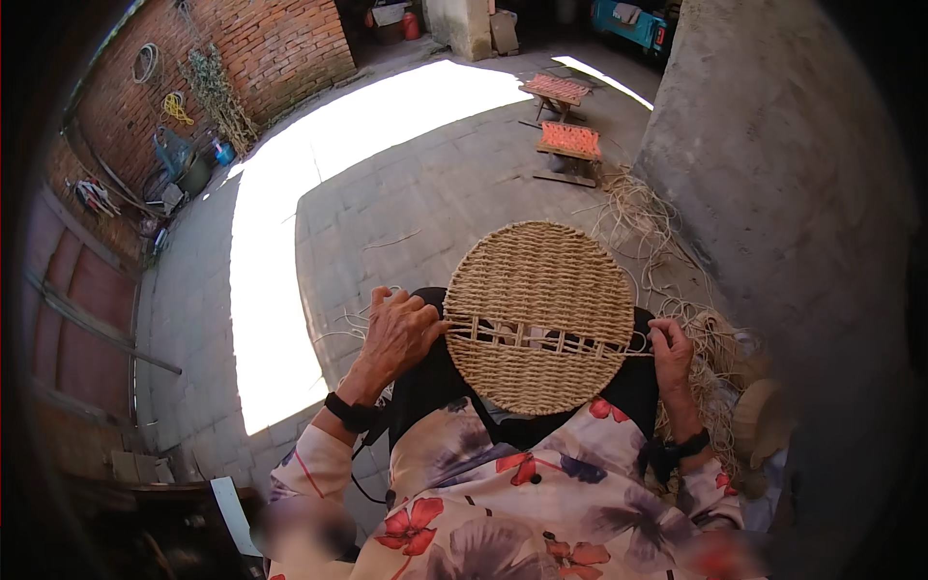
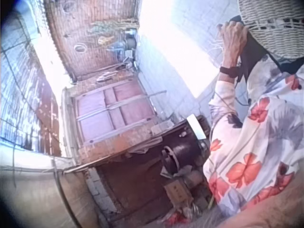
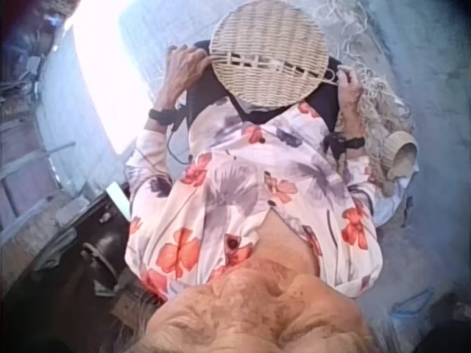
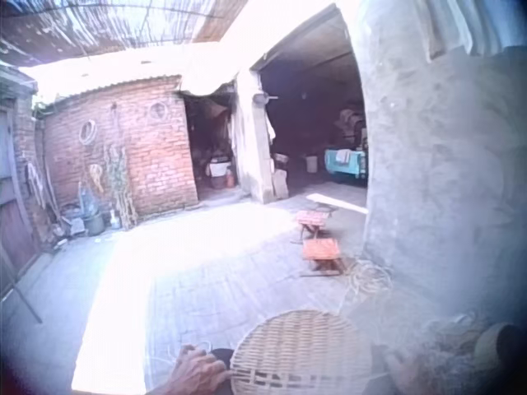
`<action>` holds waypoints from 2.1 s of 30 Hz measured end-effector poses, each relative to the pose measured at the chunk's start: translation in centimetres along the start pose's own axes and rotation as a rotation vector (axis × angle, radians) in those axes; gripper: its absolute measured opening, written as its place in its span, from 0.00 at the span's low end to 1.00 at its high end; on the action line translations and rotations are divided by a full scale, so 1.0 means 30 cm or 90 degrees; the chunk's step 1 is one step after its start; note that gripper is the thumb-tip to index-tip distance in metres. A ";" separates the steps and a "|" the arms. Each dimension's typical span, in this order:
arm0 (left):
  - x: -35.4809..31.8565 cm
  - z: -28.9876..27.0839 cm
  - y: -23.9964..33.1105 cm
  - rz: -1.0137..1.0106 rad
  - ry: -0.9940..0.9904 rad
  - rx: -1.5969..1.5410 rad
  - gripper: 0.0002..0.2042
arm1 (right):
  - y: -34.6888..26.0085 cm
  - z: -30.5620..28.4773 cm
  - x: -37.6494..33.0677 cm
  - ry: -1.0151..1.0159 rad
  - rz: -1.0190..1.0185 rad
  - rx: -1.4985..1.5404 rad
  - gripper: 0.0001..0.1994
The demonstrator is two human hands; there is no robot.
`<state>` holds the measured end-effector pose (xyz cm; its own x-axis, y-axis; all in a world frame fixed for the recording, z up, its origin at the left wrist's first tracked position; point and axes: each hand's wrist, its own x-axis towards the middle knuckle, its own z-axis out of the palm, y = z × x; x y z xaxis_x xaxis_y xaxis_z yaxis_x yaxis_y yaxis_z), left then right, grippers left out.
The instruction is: The recorder is weaving a round basket using light-colored plant fibers.
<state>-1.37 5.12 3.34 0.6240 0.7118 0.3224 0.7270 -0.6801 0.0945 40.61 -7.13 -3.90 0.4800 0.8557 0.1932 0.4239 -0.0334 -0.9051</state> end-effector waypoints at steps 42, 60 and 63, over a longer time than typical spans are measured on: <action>-0.006 0.042 0.011 -0.039 0.027 -0.156 0.11 | 0.041 -0.048 0.083 -0.195 0.160 0.065 0.04; 0.024 0.006 0.020 -0.175 0.133 -0.251 0.03 | -0.004 -0.033 0.069 -0.063 0.058 0.004 0.05; 0.098 0.060 0.212 0.034 0.071 -0.269 0.03 | -0.234 0.024 -0.017 -0.065 -0.149 -0.070 0.03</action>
<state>5.61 3.19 3.19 0.6052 0.6665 0.4353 0.4997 -0.7437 0.4441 36.85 -6.96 2.09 0.2815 0.8939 0.3487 0.5981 0.1207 -0.7923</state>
